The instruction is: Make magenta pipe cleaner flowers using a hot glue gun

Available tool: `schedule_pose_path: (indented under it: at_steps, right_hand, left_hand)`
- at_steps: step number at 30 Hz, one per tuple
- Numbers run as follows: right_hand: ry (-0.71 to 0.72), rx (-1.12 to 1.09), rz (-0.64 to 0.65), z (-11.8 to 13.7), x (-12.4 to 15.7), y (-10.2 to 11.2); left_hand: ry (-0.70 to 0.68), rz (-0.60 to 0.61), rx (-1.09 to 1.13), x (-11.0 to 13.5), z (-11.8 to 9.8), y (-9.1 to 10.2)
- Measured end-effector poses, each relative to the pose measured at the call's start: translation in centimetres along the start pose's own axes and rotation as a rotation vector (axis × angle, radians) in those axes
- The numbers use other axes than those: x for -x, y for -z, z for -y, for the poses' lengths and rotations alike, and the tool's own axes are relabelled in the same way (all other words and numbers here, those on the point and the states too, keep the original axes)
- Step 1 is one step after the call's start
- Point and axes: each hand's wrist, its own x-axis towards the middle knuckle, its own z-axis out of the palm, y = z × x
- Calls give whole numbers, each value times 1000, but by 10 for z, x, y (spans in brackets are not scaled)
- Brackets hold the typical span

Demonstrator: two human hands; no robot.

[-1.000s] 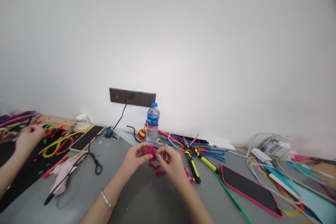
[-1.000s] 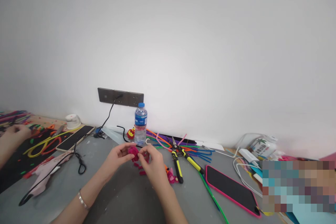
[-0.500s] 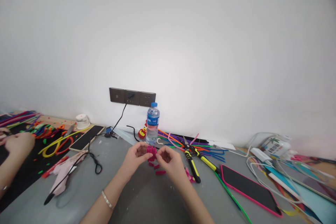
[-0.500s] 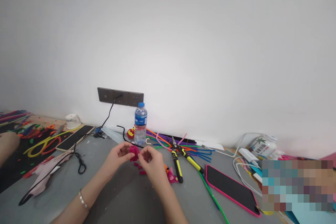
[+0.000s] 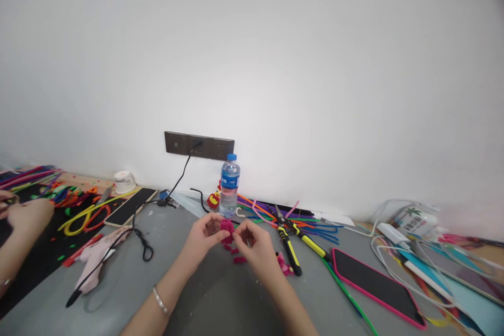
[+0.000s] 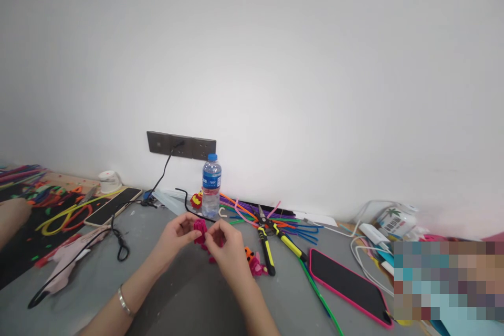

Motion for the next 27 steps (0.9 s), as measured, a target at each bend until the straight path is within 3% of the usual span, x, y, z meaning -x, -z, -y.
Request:
schedule_pose_path:
  at_steps: [9,14,21,24,27]
  right_hand:
    - [13,-25,17,1,1,2]
    - [-52,-27,-24,-11,-5,18]
    - [-167,371,-23,-50,-2,36]
    - [-172,483,-144,-40,-1,37]
    - [-9,614,-241,-4,-1,26]
  left_hand:
    - [-10,5,34,-1,0,1]
    - [12,-30,80,-3,-1,3]
    - [43,-4,105,-5,10,4]
    - [21,-5,125,-8,19,5]
    - [0,-23,142,-13,24,5]
